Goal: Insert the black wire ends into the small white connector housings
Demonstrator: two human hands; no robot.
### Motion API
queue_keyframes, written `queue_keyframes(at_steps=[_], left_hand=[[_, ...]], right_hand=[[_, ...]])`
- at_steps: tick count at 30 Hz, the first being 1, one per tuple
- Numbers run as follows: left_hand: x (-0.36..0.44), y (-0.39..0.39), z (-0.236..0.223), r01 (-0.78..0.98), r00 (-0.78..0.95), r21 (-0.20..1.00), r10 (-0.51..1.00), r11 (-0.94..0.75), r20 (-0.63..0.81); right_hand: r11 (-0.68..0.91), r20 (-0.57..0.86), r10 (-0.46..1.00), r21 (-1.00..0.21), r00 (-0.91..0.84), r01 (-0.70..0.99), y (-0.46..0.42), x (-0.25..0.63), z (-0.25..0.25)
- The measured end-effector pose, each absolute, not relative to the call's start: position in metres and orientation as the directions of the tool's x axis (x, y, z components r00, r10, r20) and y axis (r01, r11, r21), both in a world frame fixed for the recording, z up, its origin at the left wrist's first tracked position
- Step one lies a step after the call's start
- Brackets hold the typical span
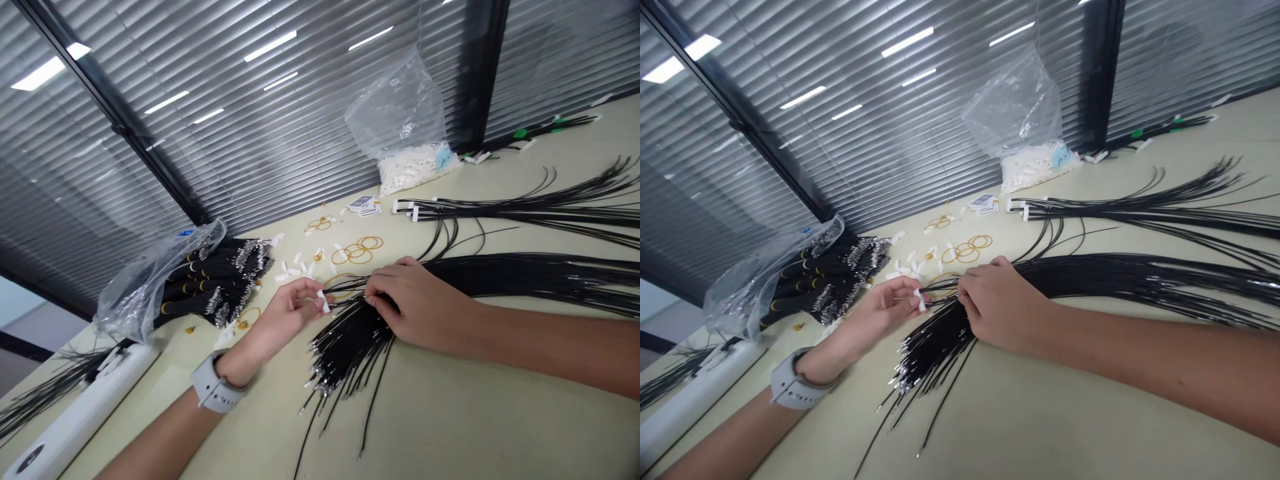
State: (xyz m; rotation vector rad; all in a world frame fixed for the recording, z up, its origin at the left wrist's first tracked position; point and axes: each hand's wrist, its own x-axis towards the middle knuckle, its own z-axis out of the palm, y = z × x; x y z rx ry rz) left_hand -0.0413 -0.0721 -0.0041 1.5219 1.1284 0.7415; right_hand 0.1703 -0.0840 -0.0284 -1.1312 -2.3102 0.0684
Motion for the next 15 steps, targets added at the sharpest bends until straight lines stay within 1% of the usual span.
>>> queue_keyframes(at_steps=[7, 15], left_hand=[[-0.0413, -0.0720, -0.0033, 0.284, 0.361, 0.959, 0.927, -0.003, -0.104], [-0.0422, -0.0712, -0.0047, 0.255, 0.377, 0.967, 0.920, 0.007, -0.106]], right_hand=[[0.653, 0.453, 0.738, -0.292, -0.500, 0.699, -0.0841, 0.1723, -0.0291], [0.658, 0.462, 0.735, -0.309, -0.496, 0.687, -0.0840, 0.1717, -0.0292]])
